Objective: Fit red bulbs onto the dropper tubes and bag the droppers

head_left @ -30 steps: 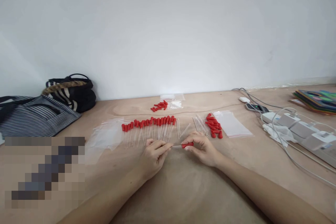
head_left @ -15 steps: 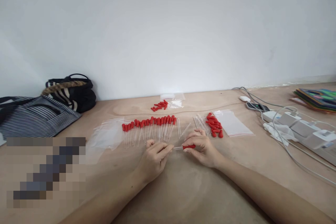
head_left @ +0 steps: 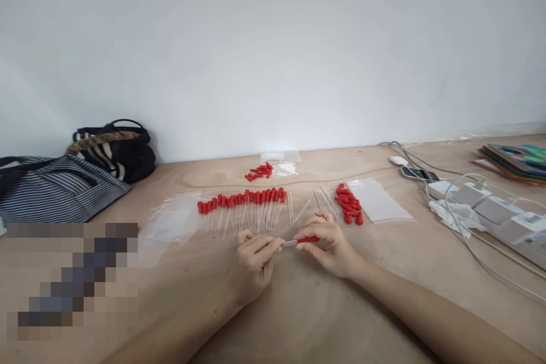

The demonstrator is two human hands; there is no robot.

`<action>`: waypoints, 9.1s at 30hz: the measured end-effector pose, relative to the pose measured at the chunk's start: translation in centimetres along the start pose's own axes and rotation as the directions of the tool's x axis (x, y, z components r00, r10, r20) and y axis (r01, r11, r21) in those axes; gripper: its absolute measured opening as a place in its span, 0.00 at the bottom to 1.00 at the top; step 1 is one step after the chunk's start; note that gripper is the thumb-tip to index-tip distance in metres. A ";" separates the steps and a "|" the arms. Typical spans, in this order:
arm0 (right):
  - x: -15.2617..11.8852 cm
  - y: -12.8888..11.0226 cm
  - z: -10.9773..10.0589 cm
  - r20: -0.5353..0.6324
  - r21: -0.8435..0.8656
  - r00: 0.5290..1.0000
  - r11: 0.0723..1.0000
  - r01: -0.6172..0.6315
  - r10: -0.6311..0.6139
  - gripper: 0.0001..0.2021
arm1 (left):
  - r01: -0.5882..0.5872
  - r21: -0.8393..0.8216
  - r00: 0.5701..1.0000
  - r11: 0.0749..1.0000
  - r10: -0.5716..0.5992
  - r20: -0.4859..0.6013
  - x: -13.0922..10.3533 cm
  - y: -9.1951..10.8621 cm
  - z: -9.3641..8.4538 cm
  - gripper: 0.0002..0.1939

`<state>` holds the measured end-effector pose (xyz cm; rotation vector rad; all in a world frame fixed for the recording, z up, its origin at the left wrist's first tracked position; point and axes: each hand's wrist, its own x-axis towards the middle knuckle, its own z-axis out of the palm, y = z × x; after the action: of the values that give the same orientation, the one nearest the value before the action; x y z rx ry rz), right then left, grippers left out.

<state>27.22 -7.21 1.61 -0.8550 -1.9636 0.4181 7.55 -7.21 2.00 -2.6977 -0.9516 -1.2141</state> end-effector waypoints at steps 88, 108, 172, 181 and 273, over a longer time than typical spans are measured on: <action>0.8 2.2 -2.5 0.140 -0.420 0.977 0.903 -0.087 0.159 0.05 | 0.013 -0.029 0.970 1.000 -0.006 0.244 -0.6 -2.9 -0.1 0.15; 0.1 0.8 1.6 0.155 -0.153 0.984 0.986 -0.069 0.093 0.06 | 0.048 -0.043 0.987 0.998 -0.041 0.153 -0.9 -2.8 0.8 0.10; 0.2 0.1 1.5 0.089 -0.018 0.992 0.996 -0.089 0.091 0.08 | -0.053 0.035 0.996 0.998 0.050 0.073 -1.0 -0.9 0.2 0.11; 0.3 0.6 1.4 0.178 -0.051 0.979 0.994 -0.097 0.104 0.07 | 0.007 -0.024 0.990 1.000 -0.003 0.143 -1.3 -1.6 1.0 0.12; 1.6 7.6 -6.9 -0.227 -0.704 0.818 0.491 -0.513 0.529 0.11 | 0.461 0.475 0.688 0.749 -0.640 0.341 10.2 -2.8 4.6 0.16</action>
<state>35.58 -1.11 1.66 -2.0307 -1.8398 -0.0930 14.33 1.57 5.25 -2.5012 -1.9644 -0.2727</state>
